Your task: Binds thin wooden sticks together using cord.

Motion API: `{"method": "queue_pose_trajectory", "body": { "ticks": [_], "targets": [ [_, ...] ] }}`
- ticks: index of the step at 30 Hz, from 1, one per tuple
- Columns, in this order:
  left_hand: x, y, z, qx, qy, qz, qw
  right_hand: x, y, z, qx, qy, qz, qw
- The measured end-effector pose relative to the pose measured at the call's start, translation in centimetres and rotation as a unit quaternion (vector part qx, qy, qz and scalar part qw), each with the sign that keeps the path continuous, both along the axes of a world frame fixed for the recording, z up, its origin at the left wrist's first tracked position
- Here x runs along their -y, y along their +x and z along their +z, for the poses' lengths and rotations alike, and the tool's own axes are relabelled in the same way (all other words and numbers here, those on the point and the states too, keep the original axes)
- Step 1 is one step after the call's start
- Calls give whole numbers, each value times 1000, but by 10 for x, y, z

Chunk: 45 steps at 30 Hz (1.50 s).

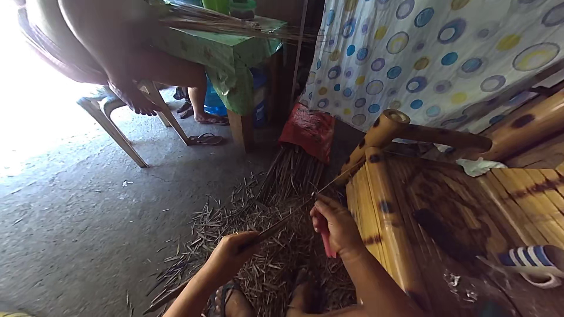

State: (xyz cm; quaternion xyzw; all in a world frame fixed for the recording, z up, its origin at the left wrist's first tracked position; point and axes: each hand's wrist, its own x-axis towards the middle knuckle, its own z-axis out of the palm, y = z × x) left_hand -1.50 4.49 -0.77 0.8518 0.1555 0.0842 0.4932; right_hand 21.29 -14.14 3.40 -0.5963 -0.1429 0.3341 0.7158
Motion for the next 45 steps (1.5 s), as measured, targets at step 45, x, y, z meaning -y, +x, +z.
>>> {"method": "queue_pose_trajectory", "body": {
  "ticks": [45],
  "targets": [
    [8,5,-3,54,47,51,996,3,0,5,26,29,7,999]
  ]
}}
